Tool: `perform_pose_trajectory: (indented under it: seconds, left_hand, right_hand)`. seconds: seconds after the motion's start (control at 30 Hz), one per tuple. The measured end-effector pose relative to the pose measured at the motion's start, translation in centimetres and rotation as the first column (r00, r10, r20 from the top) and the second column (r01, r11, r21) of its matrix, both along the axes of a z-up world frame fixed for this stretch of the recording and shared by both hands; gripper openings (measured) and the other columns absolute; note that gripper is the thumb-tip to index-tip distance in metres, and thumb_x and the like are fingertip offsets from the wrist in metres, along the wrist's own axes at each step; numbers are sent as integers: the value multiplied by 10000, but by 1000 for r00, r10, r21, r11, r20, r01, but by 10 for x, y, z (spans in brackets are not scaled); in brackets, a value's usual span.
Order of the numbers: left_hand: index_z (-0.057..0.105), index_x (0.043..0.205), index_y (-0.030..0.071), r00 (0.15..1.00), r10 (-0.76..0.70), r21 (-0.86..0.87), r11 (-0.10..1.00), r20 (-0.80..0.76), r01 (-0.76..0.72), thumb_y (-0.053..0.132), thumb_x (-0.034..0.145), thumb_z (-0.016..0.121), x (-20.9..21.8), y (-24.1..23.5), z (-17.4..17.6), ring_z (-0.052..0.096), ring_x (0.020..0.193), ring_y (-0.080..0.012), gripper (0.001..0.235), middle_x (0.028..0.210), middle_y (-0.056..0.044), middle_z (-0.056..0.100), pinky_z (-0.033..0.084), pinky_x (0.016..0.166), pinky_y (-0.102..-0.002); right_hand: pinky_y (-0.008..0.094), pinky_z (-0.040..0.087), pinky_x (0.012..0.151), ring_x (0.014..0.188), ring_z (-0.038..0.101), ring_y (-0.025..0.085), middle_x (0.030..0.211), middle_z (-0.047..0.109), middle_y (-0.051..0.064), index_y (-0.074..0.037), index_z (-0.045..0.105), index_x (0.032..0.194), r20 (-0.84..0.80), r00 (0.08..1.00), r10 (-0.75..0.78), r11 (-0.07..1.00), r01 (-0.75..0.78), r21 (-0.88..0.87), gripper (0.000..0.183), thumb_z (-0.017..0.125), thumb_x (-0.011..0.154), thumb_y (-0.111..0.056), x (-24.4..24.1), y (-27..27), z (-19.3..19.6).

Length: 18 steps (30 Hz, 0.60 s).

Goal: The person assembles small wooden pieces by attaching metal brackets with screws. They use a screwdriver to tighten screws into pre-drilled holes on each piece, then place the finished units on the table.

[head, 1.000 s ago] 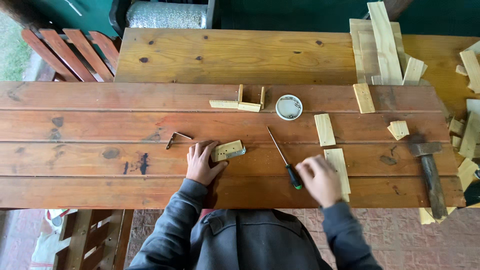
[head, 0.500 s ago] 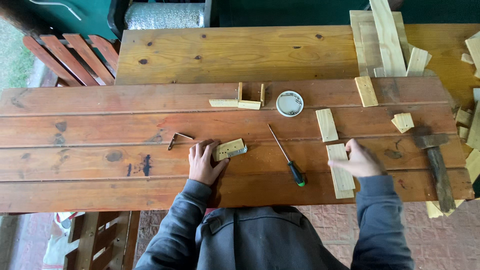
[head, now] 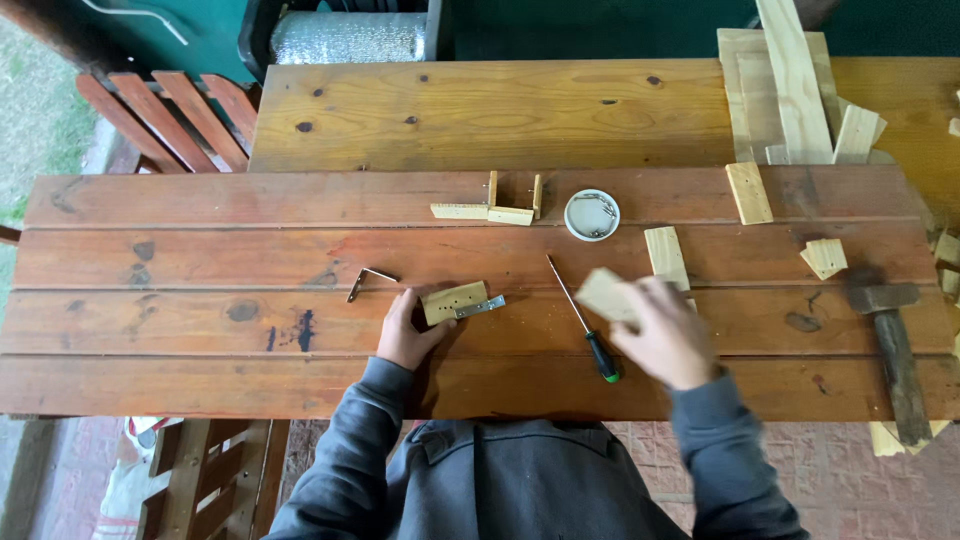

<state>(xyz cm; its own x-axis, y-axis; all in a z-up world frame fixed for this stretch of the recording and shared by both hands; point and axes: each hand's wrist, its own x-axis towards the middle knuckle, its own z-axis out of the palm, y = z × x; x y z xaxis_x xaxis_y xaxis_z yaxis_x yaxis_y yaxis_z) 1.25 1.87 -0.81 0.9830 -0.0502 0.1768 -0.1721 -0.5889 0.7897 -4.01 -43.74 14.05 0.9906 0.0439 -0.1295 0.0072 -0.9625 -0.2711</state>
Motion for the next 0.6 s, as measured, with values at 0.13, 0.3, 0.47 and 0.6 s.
perform_pose_trajectory:
  seconds: [0.13,0.3,0.47,0.6]
  left_hand:
    - [705,1481,166,983,-54,-423,906,-175,-26,33,863,1027,1,6,12,813,1106,-355,710,1206,-207,805,708,939,-497]
    - [760,1465,203,982,-70,-399,917,-176,-6,-11,845,962,4,30,24,788,1014,-307,686,1099,-141,766,710,904,-470]
    - [762,1467,178,996,-52,-223,974,-77,33,17,828,923,7,23,80,817,969,-360,678,1073,-170,757,734,798,-464]
    - [783,1394,111,993,-101,-82,991,68,107,47,811,920,10,6,95,809,904,-384,602,1049,-171,720,749,706,-431]
  right_hand:
    - [467,698,1010,1372,690,284,1365,682,-24,-402,752,1511,128,967,219,972,-227,54,636,894,892,-371,12,72,-51]
    - [475,690,966,1262,745,295,1283,741,54,-214,746,1461,195,881,431,882,-457,118,521,899,979,-338,37,128,-79]
    - [456,694,952,1287,742,298,1348,733,58,-157,774,1372,347,804,483,839,-538,79,440,904,1001,-356,38,166,-70]
    - [475,685,972,1290,737,343,1367,705,90,-101,805,1341,394,776,493,820,-565,87,361,848,1082,-350,29,185,-43]
